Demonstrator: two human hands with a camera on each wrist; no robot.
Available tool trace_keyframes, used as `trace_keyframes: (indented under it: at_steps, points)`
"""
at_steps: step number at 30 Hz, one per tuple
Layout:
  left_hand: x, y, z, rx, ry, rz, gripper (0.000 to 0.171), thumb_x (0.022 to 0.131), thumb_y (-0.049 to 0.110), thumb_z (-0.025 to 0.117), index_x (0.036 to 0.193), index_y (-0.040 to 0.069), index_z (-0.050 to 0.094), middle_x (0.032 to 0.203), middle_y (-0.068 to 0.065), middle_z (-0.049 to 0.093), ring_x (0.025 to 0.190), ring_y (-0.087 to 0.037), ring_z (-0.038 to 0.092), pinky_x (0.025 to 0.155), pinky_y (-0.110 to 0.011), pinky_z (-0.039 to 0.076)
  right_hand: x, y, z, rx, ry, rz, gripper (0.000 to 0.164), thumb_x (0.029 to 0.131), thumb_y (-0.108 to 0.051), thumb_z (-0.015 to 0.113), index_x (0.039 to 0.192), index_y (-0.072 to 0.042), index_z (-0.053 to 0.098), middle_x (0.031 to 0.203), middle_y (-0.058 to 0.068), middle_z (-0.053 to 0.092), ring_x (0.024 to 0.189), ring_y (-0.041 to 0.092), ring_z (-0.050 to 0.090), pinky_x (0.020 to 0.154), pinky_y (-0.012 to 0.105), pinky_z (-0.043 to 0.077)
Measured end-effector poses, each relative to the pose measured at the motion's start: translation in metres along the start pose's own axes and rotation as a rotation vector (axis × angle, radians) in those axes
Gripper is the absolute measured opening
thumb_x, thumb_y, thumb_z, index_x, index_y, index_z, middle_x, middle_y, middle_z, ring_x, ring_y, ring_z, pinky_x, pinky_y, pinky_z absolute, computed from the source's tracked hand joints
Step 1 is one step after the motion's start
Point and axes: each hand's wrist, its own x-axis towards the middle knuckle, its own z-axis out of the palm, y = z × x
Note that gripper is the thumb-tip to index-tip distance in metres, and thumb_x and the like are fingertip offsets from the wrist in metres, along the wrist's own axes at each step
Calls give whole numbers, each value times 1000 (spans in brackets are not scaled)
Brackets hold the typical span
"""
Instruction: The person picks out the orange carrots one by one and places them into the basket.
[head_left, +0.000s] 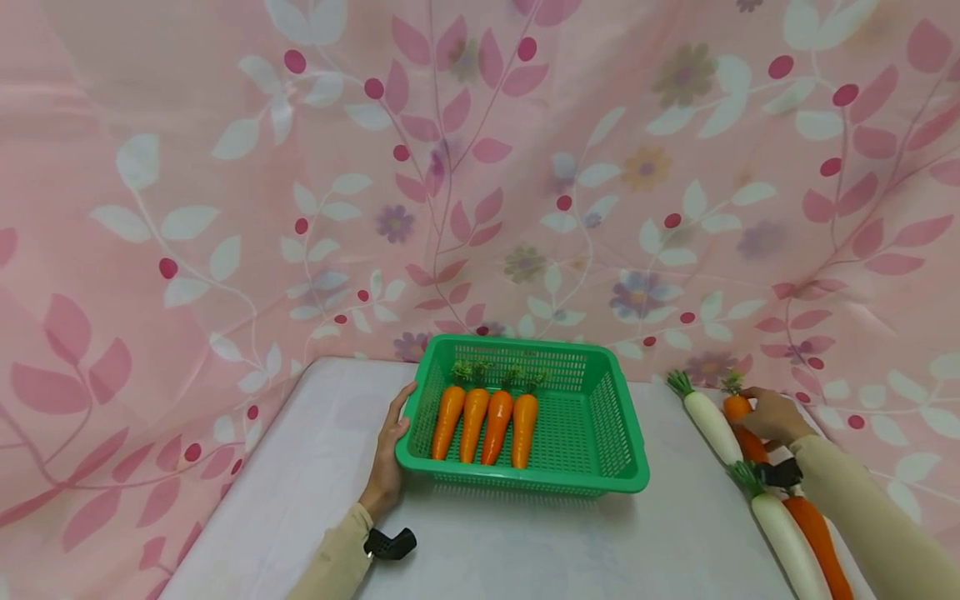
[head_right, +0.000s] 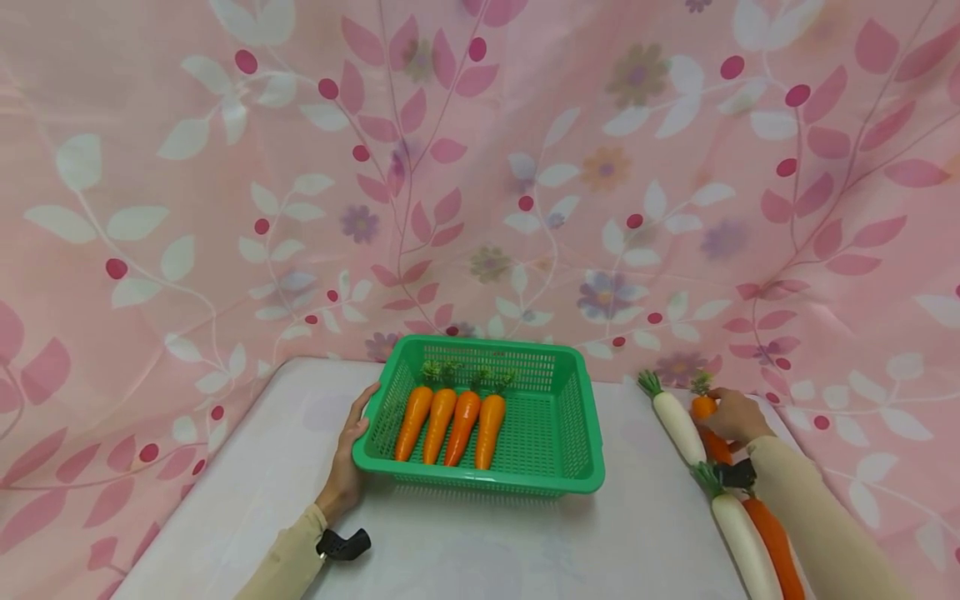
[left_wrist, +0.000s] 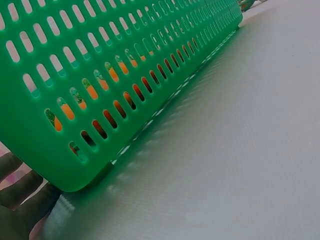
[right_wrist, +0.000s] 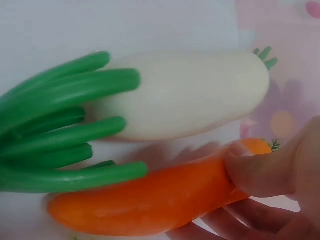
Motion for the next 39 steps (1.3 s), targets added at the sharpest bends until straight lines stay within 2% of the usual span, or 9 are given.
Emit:
trace_keyframes:
  at_steps: [6, 10, 14, 18, 22, 27, 30, 34, 39]
  points:
    - [1, 0, 1, -1, -2, 2, 57, 111, 34, 24, 167, 35, 31, 175, 6, 24, 155, -26, 26, 122, -61, 18, -2, 4, -9, 128, -42, 11, 78, 95, -11, 64, 152, 23, 23, 129, 48, 48, 90, 33, 67, 78, 51, 64]
    - [1, 1, 2, -8, 1, 1, 57, 110, 33, 25, 167, 35, 32, 175, 6, 24, 157, -26, 24, 123, -64, 15, -4, 5, -19, 205, -55, -17, 78, 99, -12, 62, 153, 25, 19, 128, 45, 53, 98, 33, 69, 82, 53, 63]
    - [1, 2, 2, -8, 4, 6, 57, 110, 33, 26, 166, 34, 33, 175, 6, 24, 157, -27, 23, 124, -65, 12, -6, 8, -28, 245, -48, -23, 77, 102, -13, 60, 154, 25, 18, 126, 41, 59, 94, 26, 72, 83, 50, 63]
    - [1, 2, 2, -6, 6, 7, 57, 110, 34, 26, 166, 34, 33, 174, 5, 25, 156, -26, 24, 124, -64, 13, -7, 11, -34, 279, -50, -35, 76, 105, -13, 58, 155, 25, 16, 123, 37, 63, 95, 25, 73, 84, 50, 63]
    - [0, 1, 1, -3, 7, 1, 57, 110, 35, 26, 166, 35, 33, 174, 6, 25, 155, -24, 26, 123, -62, 16, -9, 14, -39, 335, -74, -48, 74, 109, -15, 53, 157, 24, 10, 119, 26, 68, 98, 22, 73, 89, 51, 62]
    - [0, 0, 0, 0, 7, 3, 57, 111, 34, 25, 167, 35, 32, 175, 5, 24, 155, -24, 26, 123, -63, 16, -10, 13, -43, 472, -123, -40, 78, 112, -18, 50, 159, 20, 2, 111, -3, 70, 96, 12, 72, 93, 47, 61]
    - [-1, 0, 0, -1, 6, 2, 57, 111, 33, 24, 167, 34, 32, 175, 5, 23, 156, -25, 24, 123, -64, 14, -10, 12, -44, 567, -152, -35, 80, 112, -18, 51, 161, 17, -1, 106, -14, 67, 96, 9, 72, 93, 41, 61]
    - [-1, 1, 0, -1, 9, 5, 57, 111, 33, 25, 167, 33, 32, 175, 4, 23, 157, -27, 23, 124, -65, 13, -9, 7, -44, 679, -194, -44, 82, 112, -16, 51, 163, 12, -7, 105, -19, 67, 99, 7, 73, 91, 36, 61]
    - [-1, 1, 1, 1, 11, 7, 57, 110, 32, 25, 167, 33, 32, 175, 4, 24, 158, -27, 23, 124, -65, 12, -9, -3, -42, 819, -239, -57, 86, 112, -13, 52, 163, 6, -14, 107, -16, 69, 100, 9, 73, 90, 35, 62]
